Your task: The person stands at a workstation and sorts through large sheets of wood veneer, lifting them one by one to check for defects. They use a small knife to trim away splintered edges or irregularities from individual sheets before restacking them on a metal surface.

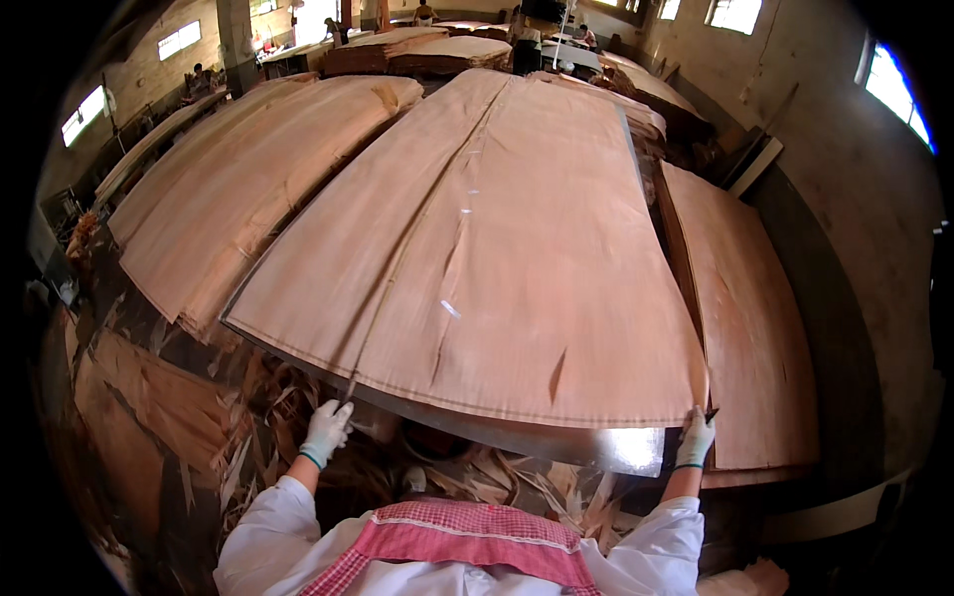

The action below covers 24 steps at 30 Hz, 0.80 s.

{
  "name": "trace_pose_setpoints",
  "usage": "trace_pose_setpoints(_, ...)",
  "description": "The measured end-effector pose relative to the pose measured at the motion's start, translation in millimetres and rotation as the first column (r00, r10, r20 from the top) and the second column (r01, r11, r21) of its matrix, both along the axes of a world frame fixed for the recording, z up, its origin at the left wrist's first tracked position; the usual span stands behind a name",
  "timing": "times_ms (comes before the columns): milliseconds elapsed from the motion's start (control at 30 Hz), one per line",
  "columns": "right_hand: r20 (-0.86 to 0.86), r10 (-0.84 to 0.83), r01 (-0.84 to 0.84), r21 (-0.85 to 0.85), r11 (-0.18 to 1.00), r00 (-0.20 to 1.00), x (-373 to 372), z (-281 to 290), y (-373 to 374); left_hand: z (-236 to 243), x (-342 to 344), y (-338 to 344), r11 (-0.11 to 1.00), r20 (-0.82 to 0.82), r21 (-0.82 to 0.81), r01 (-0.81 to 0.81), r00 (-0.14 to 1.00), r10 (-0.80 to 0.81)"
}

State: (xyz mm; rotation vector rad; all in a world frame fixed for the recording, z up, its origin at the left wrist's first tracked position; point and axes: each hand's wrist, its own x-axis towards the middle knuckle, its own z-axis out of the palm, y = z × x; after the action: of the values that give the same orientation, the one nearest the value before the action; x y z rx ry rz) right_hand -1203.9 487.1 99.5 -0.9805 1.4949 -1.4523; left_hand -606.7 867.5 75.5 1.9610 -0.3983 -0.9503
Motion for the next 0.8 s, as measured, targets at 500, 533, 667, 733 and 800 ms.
trace_pose_setpoints(500,-0.013,-0.142,0.142,0.102,0.984,0.99,1,-121,89,-97,61,-53,0.832,-0.402,-0.156,-0.533,0.804,0.439)
trace_pose_setpoints(533,-0.037,-0.091,0.095,0.128,0.987,0.995,-4,-119,86,-97,61,-53,0.828,-0.428,-0.196,-0.526,0.805,0.411)
trace_pose_setpoints(667,-0.234,-0.112,0.142,0.114,0.983,0.966,-27,-111,59,-84,45,-78,0.828,-0.468,-0.214,-0.519,0.798,0.379)
trace_pose_setpoints(733,-0.35,-0.146,0.199,0.121,0.972,0.926,3,-113,63,-101,56,-48,0.819,-0.476,-0.31,-0.482,0.825,0.305)
trace_pose_setpoints(800,-0.529,-0.38,0.395,-0.09,0.914,0.759,-45,-122,81,-112,60,-65,0.808,-0.636,-0.304,-0.505,0.739,0.222)
